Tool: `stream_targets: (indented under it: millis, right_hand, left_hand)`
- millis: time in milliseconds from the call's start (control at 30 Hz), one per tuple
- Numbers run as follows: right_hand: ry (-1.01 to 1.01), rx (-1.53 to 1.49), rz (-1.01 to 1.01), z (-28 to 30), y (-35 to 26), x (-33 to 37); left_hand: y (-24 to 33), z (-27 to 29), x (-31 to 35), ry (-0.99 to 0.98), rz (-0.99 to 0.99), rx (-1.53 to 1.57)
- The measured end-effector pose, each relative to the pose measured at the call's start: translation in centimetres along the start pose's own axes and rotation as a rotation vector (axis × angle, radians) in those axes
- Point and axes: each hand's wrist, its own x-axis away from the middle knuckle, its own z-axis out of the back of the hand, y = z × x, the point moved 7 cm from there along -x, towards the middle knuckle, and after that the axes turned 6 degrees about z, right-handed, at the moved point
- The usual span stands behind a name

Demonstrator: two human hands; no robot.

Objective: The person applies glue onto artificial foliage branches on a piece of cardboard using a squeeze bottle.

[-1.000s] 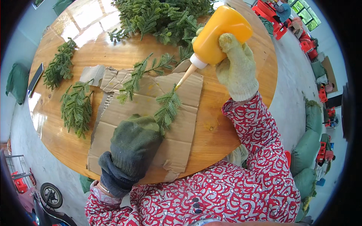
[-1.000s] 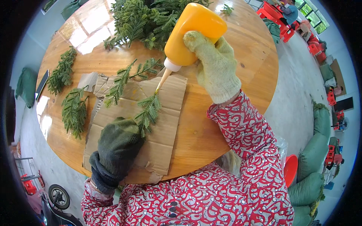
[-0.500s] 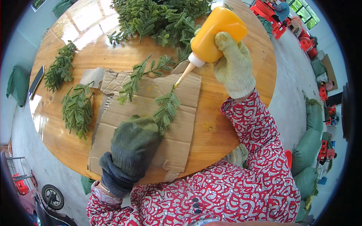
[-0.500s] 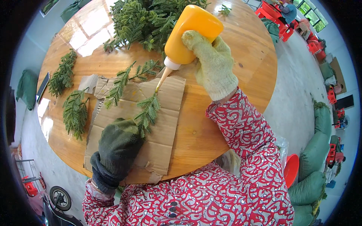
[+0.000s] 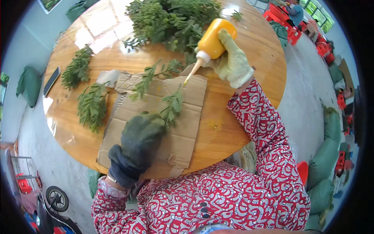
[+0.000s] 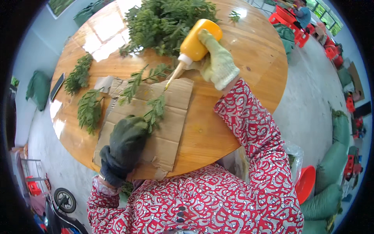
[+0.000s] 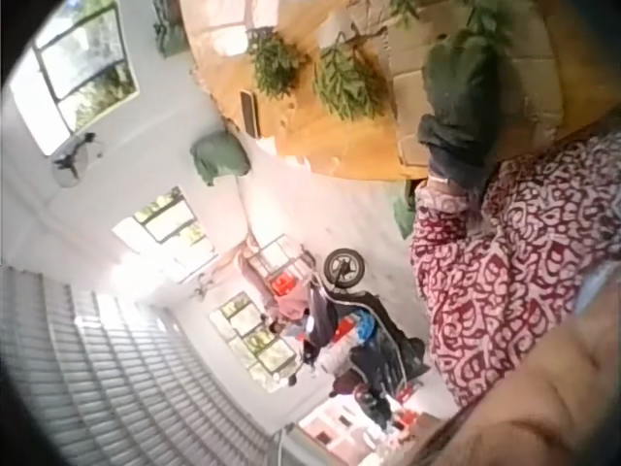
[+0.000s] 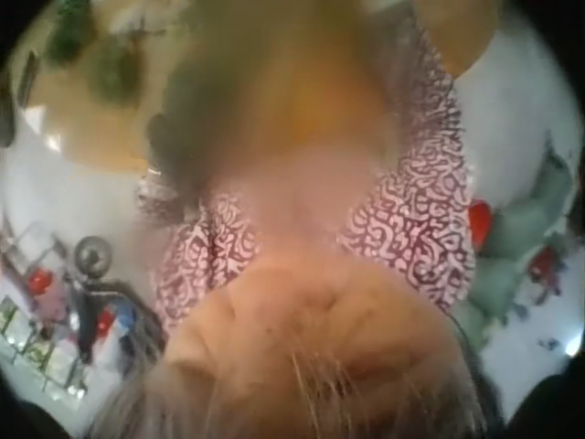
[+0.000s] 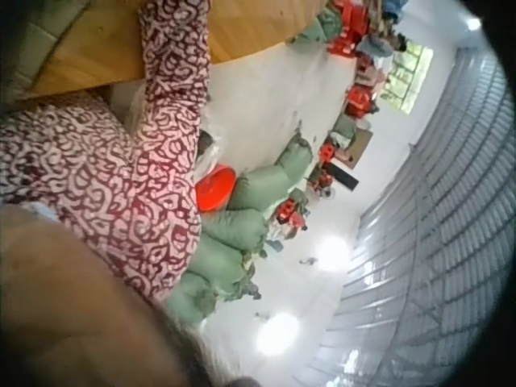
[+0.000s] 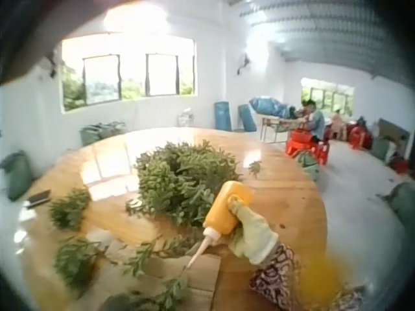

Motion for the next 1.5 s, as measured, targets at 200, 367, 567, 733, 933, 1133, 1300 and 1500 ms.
stream_targets:
  millis: [200,367,567,733,933,1133,1300,1500]
  right_hand:
    - [0.073,-0.242,-0.205,1.9,1.8,-1.5]
    - [-0.006,-0.225,-0.175,0.9,1.4,-1.5]
    - [-0.035,-0.239,-0.178,0.2,1.4,-1.4]
    - [-0.043,-0.228,-0.168,0.3,1.6,-2.1]
    - [-0.07,-0.241,-0.165,0.0,1.5,-1.9]
    - [-0.047,-0.248,-0.17,0.4,1.5,-2.0]
    - [-0.091,-0.204,-0.14,-1.4,1.4,-1.9]
    - [-0.103,-0.191,-0.139,0.0,1.5,-1.9]
  left_hand:
    - [-0.5,-0.2,0.2,-0.046,0.039,-0.037]
    - [0.0,2.8,2.4,0.212,-0.006,-0.098]
    - [-3.1,9.9,7.4,0.639,0.06,-0.285]
    - [-9.9,13.7,10.5,0.776,0.3,-0.313]
    - [-21.9,12.5,10.0,0.692,0.569,-0.151]
    - [-13.8,11.8,5.5,0.742,0.147,-0.242]
    - [-4.2,12.3,3.3,0.7,0.006,-0.333]
    - [-3.0,5.6,-1.9,0.458,-0.064,-0.266]
